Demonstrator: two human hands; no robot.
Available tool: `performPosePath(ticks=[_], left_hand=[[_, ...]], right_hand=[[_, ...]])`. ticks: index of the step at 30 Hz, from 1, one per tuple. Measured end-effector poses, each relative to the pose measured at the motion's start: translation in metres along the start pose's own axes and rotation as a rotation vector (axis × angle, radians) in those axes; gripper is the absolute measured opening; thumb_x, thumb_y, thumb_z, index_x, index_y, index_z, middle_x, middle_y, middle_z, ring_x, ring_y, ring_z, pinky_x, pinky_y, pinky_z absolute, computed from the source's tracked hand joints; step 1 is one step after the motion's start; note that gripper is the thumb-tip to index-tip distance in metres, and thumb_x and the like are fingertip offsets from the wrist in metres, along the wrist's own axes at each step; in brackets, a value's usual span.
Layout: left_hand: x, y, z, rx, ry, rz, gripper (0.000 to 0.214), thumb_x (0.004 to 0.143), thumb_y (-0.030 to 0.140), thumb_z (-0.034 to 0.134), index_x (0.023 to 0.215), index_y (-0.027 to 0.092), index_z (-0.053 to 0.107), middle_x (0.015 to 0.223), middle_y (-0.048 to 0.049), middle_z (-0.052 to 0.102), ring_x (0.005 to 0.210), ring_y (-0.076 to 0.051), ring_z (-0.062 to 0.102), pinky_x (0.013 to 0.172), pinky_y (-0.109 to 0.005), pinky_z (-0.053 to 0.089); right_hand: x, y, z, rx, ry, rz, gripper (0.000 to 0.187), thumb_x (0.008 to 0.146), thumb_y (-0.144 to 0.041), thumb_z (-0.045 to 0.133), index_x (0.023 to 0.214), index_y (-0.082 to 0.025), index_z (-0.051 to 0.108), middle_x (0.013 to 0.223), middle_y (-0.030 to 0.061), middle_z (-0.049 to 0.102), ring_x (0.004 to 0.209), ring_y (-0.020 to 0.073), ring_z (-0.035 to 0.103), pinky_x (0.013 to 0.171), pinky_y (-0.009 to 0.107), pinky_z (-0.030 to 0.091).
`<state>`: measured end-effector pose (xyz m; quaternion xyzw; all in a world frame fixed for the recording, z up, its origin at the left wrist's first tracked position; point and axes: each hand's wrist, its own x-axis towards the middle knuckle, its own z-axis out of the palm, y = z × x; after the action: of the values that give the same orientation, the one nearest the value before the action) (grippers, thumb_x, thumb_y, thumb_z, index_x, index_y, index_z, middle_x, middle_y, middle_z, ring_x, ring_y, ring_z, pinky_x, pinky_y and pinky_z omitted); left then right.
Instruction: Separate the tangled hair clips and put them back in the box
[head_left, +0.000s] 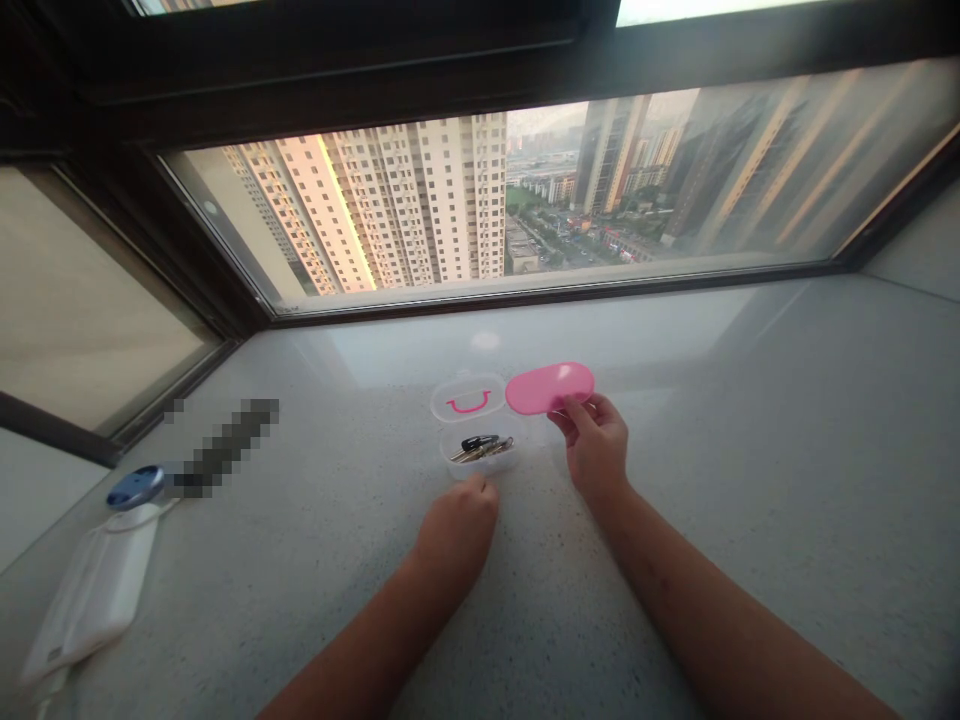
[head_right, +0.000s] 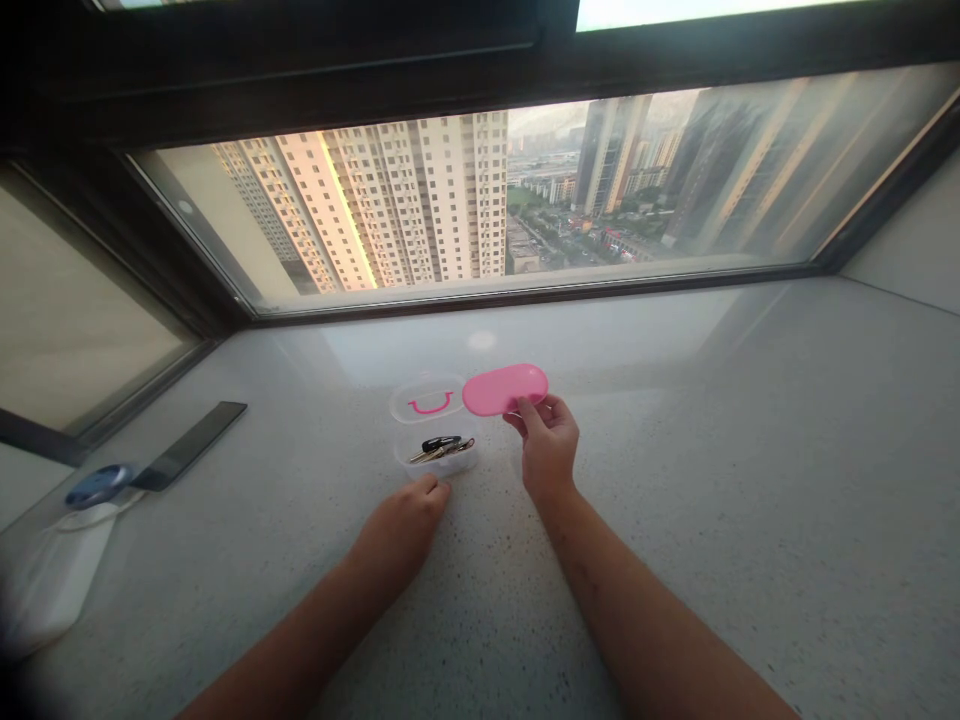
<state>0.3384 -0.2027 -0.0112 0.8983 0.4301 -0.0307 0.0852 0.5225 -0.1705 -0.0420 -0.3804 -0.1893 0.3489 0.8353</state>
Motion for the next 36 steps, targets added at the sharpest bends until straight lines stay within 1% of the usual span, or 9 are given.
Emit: performPosePath(ticks=[8, 12, 15, 17, 19, 24, 29, 32, 36], left_hand=[[0.004, 0.003, 0.005, 0.091, 0.084, 0.01, 0.021, 0.078, -0.001, 0.044, 0.079, 0.012, 0.06, 0.079, -0.009, 0.063, 0.071, -0.02, 0.063, 0.062, -0.029, 0.051], [0.003, 0.001, 0.004, 0.057, 0.195, 0.229, 0.018, 0.081, 0.002, 0.044, 0.079, 0.013, 0.058, 0.08, -0.0073, 0.061, 0.071, -0.018, 0.06, 0.064, -0.029, 0.052], [0.003, -0.006, -0.005, -0.088, 0.407, 0.353, 0.018, 0.087, 0.008, 0.042, 0.088, 0.015, 0.058, 0.084, -0.0071, 0.06, 0.078, -0.017, 0.058, 0.072, -0.029, 0.051], [0.005, -0.014, -0.011, -0.217, 0.581, 0.338, 0.02, 0.089, 0.01, 0.04, 0.097, 0.016, 0.058, 0.09, -0.0084, 0.06, 0.085, -0.017, 0.057, 0.079, -0.03, 0.05], [0.008, -0.024, -0.015, -0.29, 0.686, 0.273, 0.022, 0.09, 0.011, 0.04, 0.101, 0.017, 0.058, 0.092, -0.0088, 0.061, 0.088, -0.017, 0.056, 0.082, -0.03, 0.049], [0.014, -0.043, -0.017, -0.272, 0.67, 0.168, 0.025, 0.088, 0.011, 0.044, 0.102, 0.018, 0.063, 0.098, -0.0099, 0.065, 0.094, -0.02, 0.057, 0.086, -0.036, 0.047], [0.016, -0.047, -0.014, -0.361, 0.681, 0.204, 0.026, 0.088, 0.014, 0.047, 0.109, 0.017, 0.064, 0.109, -0.0095, 0.067, 0.103, -0.019, 0.059, 0.092, -0.035, 0.046], [0.017, -0.049, -0.013, -0.439, 0.714, 0.204, 0.025, 0.089, 0.017, 0.048, 0.108, 0.017, 0.064, 0.11, -0.0092, 0.067, 0.104, -0.018, 0.06, 0.093, -0.034, 0.047], [0.014, -0.053, -0.016, -0.54, 0.803, 0.121, 0.02, 0.088, 0.021, 0.051, 0.102, 0.018, 0.066, 0.104, -0.0082, 0.069, 0.098, -0.017, 0.062, 0.091, -0.032, 0.048]], right_hand=[[-0.001, 0.001, -0.001, -0.03, -0.023, 0.001, 0.025, 0.065, -0.022, 0.076, 0.081, -0.015, 0.059, 0.07, 0.0006, 0.068, 0.065, 0.0128, 0.066, 0.058, 0.024, 0.058], [0.0, 0.002, -0.003, 0.003, -0.017, 0.012, 0.025, 0.064, -0.022, 0.077, 0.08, -0.015, 0.06, 0.071, 0.0001, 0.068, 0.064, 0.012, 0.066, 0.058, 0.023, 0.058], [0.001, 0.003, -0.003, 0.023, -0.011, 0.031, 0.026, 0.063, -0.022, 0.078, 0.08, -0.015, 0.06, 0.073, 0.0004, 0.068, 0.064, 0.0119, 0.066, 0.058, 0.023, 0.058], [0.001, 0.003, -0.003, 0.027, -0.014, 0.047, 0.026, 0.063, -0.022, 0.078, 0.081, -0.015, 0.06, 0.074, 0.001, 0.069, 0.065, 0.0124, 0.066, 0.058, 0.024, 0.059], [0.001, 0.003, -0.003, 0.028, -0.023, 0.06, 0.026, 0.064, -0.022, 0.078, 0.081, -0.016, 0.059, 0.075, 0.0014, 0.069, 0.065, 0.0128, 0.067, 0.058, 0.024, 0.059], [0.001, 0.004, -0.004, 0.0, -0.038, 0.058, 0.027, 0.064, -0.024, 0.078, 0.081, -0.016, 0.059, 0.075, 0.001, 0.069, 0.065, 0.0135, 0.067, 0.057, 0.025, 0.059], [0.002, 0.005, -0.005, -0.012, -0.032, 0.044, 0.028, 0.063, -0.025, 0.078, 0.081, -0.016, 0.059, 0.073, 0.0, 0.068, 0.062, 0.0132, 0.066, 0.058, 0.026, 0.059], [0.001, 0.004, -0.004, -0.009, -0.023, 0.039, 0.029, 0.062, -0.024, 0.079, 0.081, -0.016, 0.058, 0.072, -0.0006, 0.068, 0.061, 0.0125, 0.066, 0.058, 0.025, 0.059], [-0.002, -0.001, 0.0, -0.004, -0.034, 0.02, 0.028, 0.063, -0.023, 0.078, 0.083, -0.016, 0.058, 0.071, -0.0009, 0.068, 0.063, 0.0122, 0.066, 0.06, 0.025, 0.058]])
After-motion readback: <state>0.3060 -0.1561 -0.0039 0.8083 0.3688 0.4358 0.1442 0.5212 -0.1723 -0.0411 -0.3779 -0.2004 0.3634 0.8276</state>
